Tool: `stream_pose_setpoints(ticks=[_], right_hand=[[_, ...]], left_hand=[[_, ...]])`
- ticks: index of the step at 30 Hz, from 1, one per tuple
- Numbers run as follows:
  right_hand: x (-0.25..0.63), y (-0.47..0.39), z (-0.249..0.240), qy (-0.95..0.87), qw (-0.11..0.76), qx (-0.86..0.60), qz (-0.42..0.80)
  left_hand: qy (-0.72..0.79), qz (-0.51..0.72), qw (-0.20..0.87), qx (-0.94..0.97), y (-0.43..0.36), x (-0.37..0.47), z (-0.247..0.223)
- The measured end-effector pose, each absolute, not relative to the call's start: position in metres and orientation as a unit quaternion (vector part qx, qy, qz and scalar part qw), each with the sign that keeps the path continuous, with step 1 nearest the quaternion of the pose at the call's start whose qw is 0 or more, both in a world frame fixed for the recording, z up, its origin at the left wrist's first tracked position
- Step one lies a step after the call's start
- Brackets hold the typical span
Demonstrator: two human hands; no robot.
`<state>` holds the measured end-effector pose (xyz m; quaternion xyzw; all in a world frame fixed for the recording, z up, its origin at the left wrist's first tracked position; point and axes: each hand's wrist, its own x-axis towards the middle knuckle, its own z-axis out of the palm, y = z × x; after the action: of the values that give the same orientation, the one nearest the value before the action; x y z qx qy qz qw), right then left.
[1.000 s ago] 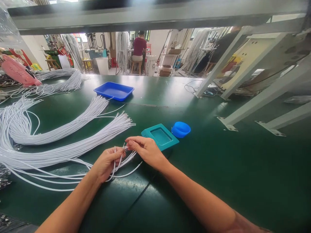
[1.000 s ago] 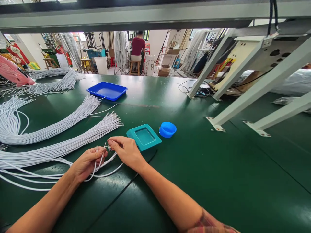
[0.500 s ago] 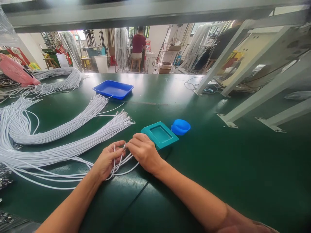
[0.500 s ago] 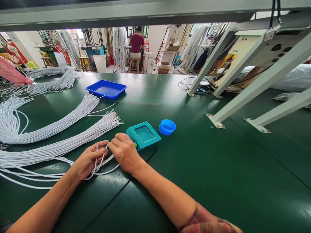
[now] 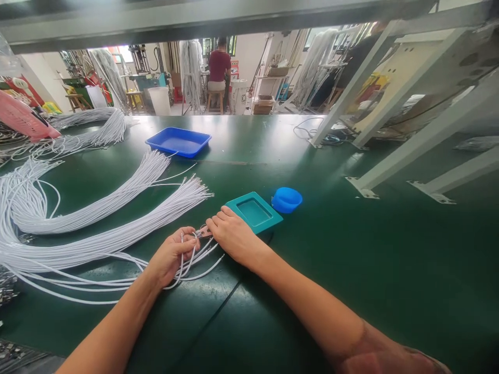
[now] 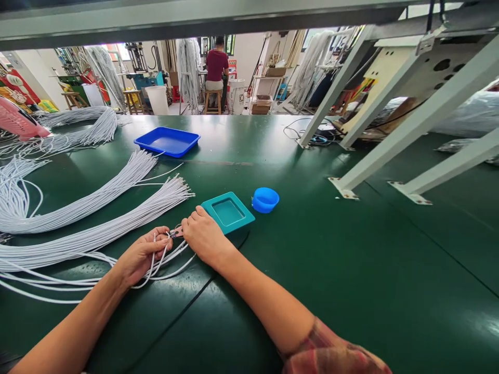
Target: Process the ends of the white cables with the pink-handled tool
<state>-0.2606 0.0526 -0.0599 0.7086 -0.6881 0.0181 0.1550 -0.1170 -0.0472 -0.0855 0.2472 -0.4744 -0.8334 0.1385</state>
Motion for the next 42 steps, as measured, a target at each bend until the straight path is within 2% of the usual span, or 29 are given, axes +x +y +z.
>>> stream_pose_setpoints(ticks=[7,14,18,23,29,33,37,42], right_hand=[[-0.262,0.050,-0.064,-0.668,0.183,0.721,0.022],[-0.263,0.053,-0.056,-0.681,0.140,0.718,0.012],[-0.275,0.060,-0.046,-0.705,0.106,0.697,0.081],[-0.290,0.059,-0.053,-0.822,0.111,0.547,0.115],[-0.292,0.057,-0.060,-0.822,0.078,0.551,0.125],[-0.288,0.059,-0.048,-0.789,0.077,0.566,0.227],[-0.269,0.061,-0.031,-0.731,-0.004,0.577,0.365],[-0.239,0.063,-0.031,-0.692,-0.140,0.604,0.369]], left_hand=[[-0.493,-0.809,0.130,0.292,-0.047,-0.121,-0.085],[-0.502,-0.800,0.130,0.301,-0.047,-0.125,-0.082],[-0.498,-0.810,0.127,0.283,-0.050,-0.125,-0.084],[-0.499,-0.814,0.123,0.270,-0.054,-0.121,-0.088],[-0.483,-0.817,0.137,0.285,-0.053,-0.115,-0.084],[-0.487,-0.823,0.109,0.272,-0.051,-0.112,-0.079],[-0.528,-0.810,0.075,0.244,-0.047,-0.109,-0.075],[-0.578,-0.787,0.042,0.214,-0.042,-0.106,-0.072]])
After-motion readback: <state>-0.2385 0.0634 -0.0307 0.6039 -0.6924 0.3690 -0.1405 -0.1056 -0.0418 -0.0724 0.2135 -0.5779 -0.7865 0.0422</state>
